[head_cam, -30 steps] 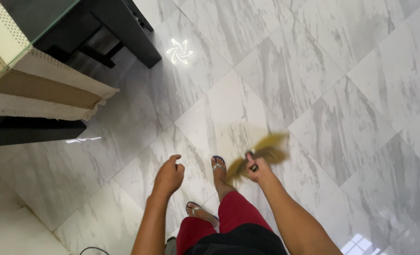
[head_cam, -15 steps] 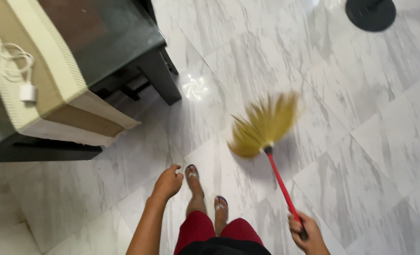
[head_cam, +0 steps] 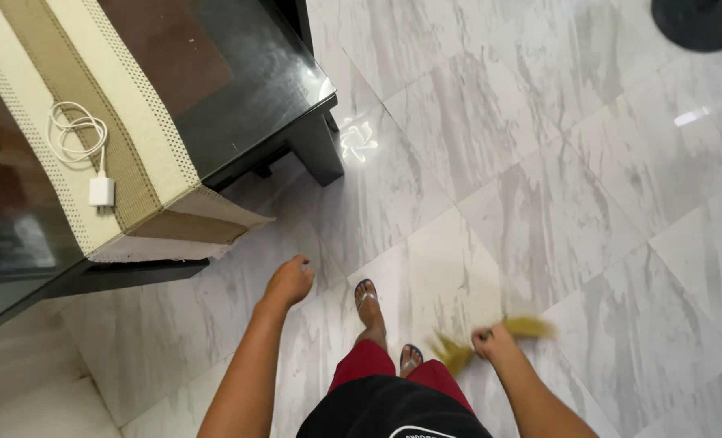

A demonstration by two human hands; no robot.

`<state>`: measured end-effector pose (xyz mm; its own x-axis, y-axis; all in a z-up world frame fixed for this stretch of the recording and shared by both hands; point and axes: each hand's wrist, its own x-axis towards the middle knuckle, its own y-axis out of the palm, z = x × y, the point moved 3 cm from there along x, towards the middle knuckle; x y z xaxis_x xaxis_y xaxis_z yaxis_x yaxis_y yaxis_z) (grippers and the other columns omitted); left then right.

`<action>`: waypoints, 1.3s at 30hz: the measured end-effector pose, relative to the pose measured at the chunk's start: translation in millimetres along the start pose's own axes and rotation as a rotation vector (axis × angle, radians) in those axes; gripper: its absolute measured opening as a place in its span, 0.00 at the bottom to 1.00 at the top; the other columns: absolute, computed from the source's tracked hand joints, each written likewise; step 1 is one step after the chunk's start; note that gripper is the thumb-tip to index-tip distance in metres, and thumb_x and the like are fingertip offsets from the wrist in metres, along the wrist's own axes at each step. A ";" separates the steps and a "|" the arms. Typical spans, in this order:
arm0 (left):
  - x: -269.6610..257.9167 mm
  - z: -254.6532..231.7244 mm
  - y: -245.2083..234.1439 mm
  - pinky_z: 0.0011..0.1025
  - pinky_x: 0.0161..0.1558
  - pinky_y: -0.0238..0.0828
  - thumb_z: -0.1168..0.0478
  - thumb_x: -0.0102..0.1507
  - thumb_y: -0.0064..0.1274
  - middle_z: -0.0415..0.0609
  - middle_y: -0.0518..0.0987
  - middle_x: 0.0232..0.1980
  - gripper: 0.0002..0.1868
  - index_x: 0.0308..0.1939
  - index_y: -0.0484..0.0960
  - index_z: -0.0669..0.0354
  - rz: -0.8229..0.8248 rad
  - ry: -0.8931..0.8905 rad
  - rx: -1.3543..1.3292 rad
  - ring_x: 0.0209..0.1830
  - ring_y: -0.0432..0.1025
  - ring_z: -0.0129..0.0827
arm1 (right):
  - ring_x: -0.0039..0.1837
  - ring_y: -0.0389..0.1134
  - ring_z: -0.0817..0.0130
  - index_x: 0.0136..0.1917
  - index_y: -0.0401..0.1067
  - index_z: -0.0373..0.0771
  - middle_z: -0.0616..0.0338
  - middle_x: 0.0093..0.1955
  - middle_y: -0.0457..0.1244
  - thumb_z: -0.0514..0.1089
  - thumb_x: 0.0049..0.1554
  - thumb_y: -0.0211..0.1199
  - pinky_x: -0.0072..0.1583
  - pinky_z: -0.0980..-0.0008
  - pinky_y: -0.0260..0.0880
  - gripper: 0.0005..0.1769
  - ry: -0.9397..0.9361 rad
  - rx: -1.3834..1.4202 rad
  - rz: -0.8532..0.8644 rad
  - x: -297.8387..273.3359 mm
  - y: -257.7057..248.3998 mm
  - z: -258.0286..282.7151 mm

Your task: The person sweeps the floor around and under a dining table, chairs, and curtains using a broom, occasionally moving chairs by hand to reach the floor underneath.

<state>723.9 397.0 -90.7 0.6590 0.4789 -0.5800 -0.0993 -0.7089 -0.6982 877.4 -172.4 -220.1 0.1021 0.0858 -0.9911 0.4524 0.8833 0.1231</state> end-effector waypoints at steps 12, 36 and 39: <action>33.7 -26.7 -108.3 0.53 0.78 0.78 0.61 0.76 0.59 0.59 0.90 0.71 0.22 0.74 0.92 0.52 -0.303 0.246 0.086 0.75 0.81 0.59 | 0.35 0.61 0.75 0.63 0.64 0.28 0.61 0.42 0.60 0.36 0.79 0.58 0.36 0.76 0.65 0.08 0.046 0.244 0.357 -4.2 227.2 66.4; 97.6 -112.7 -41.5 0.77 0.95 0.28 0.50 0.77 0.60 0.57 0.56 1.02 0.42 0.96 0.69 0.47 -0.143 -0.265 0.110 1.03 0.45 0.56 | 0.33 0.56 0.72 0.56 0.67 0.46 0.60 0.41 0.58 0.35 0.72 0.54 0.34 0.69 0.57 0.06 -0.089 -0.278 0.008 33.4 237.0 225.1; 60.5 -95.9 -26.6 0.76 0.95 0.36 0.47 0.77 0.61 0.56 0.60 1.01 0.40 0.93 0.74 0.47 -0.168 -0.330 0.066 1.02 0.50 0.51 | 0.34 0.58 0.72 0.58 0.66 0.37 0.54 0.43 0.60 0.34 0.73 0.53 0.35 0.71 0.61 0.03 0.017 -0.225 0.113 45.2 324.2 232.0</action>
<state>837.9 395.1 -66.9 0.3960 0.7341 -0.5516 -0.0656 -0.5766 -0.8144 1234.2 10.9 -213.1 0.1254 0.1960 -0.9726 0.2299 0.9479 0.2207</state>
